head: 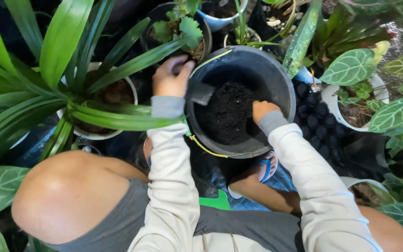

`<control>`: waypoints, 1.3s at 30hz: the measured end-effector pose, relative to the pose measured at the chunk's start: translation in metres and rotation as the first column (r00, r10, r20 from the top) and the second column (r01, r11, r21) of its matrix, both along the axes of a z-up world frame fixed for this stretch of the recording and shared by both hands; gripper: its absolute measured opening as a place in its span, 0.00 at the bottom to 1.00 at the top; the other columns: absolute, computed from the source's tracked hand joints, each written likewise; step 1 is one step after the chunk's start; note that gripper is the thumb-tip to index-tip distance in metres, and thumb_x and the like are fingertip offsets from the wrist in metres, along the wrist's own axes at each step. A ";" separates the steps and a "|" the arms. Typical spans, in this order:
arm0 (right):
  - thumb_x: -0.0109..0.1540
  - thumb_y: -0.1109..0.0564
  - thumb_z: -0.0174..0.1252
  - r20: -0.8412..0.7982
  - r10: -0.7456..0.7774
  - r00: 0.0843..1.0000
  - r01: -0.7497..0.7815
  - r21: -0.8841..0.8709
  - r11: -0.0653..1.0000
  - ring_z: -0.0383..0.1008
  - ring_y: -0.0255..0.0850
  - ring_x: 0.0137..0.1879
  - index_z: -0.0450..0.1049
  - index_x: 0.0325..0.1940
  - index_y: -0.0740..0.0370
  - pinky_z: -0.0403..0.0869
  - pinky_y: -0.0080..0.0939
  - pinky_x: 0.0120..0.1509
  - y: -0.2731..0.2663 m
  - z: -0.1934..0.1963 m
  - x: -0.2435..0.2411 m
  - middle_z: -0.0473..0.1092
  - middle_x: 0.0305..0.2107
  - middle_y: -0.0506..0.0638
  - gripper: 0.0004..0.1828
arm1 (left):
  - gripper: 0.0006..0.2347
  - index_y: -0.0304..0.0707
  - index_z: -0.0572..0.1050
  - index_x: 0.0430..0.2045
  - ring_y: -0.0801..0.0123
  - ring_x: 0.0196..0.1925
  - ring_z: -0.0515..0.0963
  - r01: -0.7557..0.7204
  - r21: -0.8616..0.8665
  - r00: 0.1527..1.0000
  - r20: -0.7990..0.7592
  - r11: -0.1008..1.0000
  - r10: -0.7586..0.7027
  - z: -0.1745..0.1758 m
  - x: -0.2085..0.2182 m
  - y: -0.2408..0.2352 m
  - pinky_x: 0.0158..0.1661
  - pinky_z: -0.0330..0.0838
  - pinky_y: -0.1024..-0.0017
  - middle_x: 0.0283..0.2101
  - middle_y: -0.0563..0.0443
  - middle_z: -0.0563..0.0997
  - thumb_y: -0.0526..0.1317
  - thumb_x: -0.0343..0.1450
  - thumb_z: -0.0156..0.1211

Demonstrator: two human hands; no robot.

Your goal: The person fills a small black plastic pot with dark soil from a larger bucket using a small metal scoop. They then compress the soil inside the pot with their hands.

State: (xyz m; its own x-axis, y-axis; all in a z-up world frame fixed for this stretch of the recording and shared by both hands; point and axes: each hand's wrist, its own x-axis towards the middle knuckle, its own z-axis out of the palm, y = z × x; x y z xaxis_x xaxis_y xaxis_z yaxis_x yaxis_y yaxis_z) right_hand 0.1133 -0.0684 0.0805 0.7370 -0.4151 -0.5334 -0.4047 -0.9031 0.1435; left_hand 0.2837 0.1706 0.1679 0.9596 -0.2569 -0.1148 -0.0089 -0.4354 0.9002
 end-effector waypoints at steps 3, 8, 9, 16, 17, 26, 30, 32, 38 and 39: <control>0.56 0.58 0.42 0.205 -0.066 0.977 0.051 0.077 0.996 0.71 0.63 0.34 0.68 0.30 0.68 0.70 0.55 0.40 0.018 0.045 0.004 0.70 0.27 0.67 0.11 | 0.16 0.29 0.73 0.34 0.71 0.29 0.78 0.124 -0.400 0.990 0.115 0.908 -0.085 0.020 -0.007 -0.023 0.33 0.73 0.78 0.33 0.46 0.79 0.42 0.60 0.60; 0.56 0.61 0.42 0.310 -0.060 0.949 0.097 -0.104 0.990 0.71 0.61 0.30 0.67 0.34 0.68 0.71 0.55 0.35 0.007 0.043 0.025 0.70 0.26 0.65 0.09 | 0.13 0.31 0.73 0.31 0.77 0.23 0.72 0.265 -0.542 0.949 0.291 0.797 -0.118 0.063 -0.004 -0.053 0.27 0.69 0.83 0.27 0.52 0.76 0.41 0.60 0.61; 0.57 0.62 0.40 0.312 -0.113 0.943 0.138 -0.060 0.989 0.71 0.63 0.34 0.66 0.36 0.70 0.70 0.57 0.38 0.006 0.043 0.031 0.70 0.28 0.67 0.11 | 0.14 0.33 0.73 0.30 0.76 0.23 0.74 0.338 -0.473 0.899 0.417 0.814 -0.130 0.077 -0.003 -0.056 0.27 0.72 0.81 0.28 0.51 0.78 0.45 0.60 0.61; 0.55 0.60 0.44 0.423 0.210 0.881 -0.231 -0.001 0.973 0.71 0.55 0.38 0.65 0.45 0.62 0.70 0.48 0.39 0.013 -0.003 0.041 0.70 0.34 0.60 0.14 | 0.12 0.37 0.72 0.19 0.74 0.21 0.72 0.574 -0.275 0.719 0.620 0.772 -0.314 0.106 0.011 -0.059 0.27 0.69 0.78 0.22 0.56 0.75 0.44 0.54 0.67; 0.55 0.59 0.45 0.453 0.299 0.840 -0.339 0.009 0.941 0.72 0.52 0.39 0.65 0.48 0.59 0.70 0.46 0.39 0.016 -0.011 0.039 0.70 0.35 0.58 0.17 | 0.13 0.37 0.71 0.20 0.72 0.22 0.73 0.602 -0.274 0.706 0.621 0.750 -0.340 0.099 0.013 -0.056 0.28 0.69 0.77 0.24 0.55 0.75 0.44 0.55 0.67; 0.53 0.57 0.49 0.515 0.557 0.651 -0.574 -0.146 0.806 0.66 0.44 0.32 0.73 0.39 0.52 0.60 0.43 0.36 0.041 0.081 0.052 0.67 0.24 0.47 0.12 | 0.15 0.38 0.72 0.26 0.61 0.32 0.77 0.368 0.007 0.869 0.353 0.930 -0.346 0.019 0.039 -0.024 0.35 0.70 0.68 0.31 0.47 0.77 0.43 0.54 0.70; 0.50 0.58 0.49 0.542 0.380 0.750 -0.464 0.021 0.886 0.68 0.50 0.34 0.70 0.46 0.53 0.61 0.47 0.35 0.052 0.069 0.068 0.70 0.30 0.51 0.19 | 0.13 0.36 0.72 0.24 0.68 0.25 0.75 0.404 -0.108 0.860 0.384 0.908 -0.337 0.023 0.033 -0.030 0.31 0.70 0.74 0.25 0.50 0.76 0.40 0.55 0.68; 0.50 0.59 0.51 0.582 0.297 0.757 -0.438 0.116 0.891 0.68 0.55 0.29 0.69 0.39 0.58 0.64 0.49 0.32 0.058 0.032 0.065 0.70 0.28 0.56 0.13 | 0.13 0.35 0.72 0.25 0.68 0.26 0.75 0.419 -0.122 0.847 0.409 0.900 -0.339 0.023 0.031 -0.036 0.31 0.70 0.74 0.27 0.50 0.77 0.41 0.55 0.68; 0.50 0.61 0.52 0.445 0.396 0.803 -0.546 0.283 0.789 0.68 0.45 0.40 0.72 0.39 0.54 0.62 0.43 0.44 0.056 0.041 0.038 0.71 0.34 0.47 0.14 | 0.13 0.35 0.71 0.26 0.69 0.25 0.76 0.434 -0.144 0.836 0.433 0.889 -0.337 0.026 0.024 -0.036 0.30 0.71 0.75 0.27 0.51 0.77 0.39 0.56 0.68; 0.51 0.57 0.51 0.391 0.455 0.800 -0.564 0.231 0.793 0.67 0.41 0.38 0.74 0.38 0.49 0.59 0.42 0.42 0.050 0.045 0.032 0.71 0.32 0.42 0.12 | 0.13 0.36 0.72 0.27 0.69 0.24 0.76 0.434 -0.138 0.839 0.421 0.890 -0.344 0.026 0.025 -0.038 0.30 0.72 0.74 0.27 0.50 0.77 0.40 0.56 0.68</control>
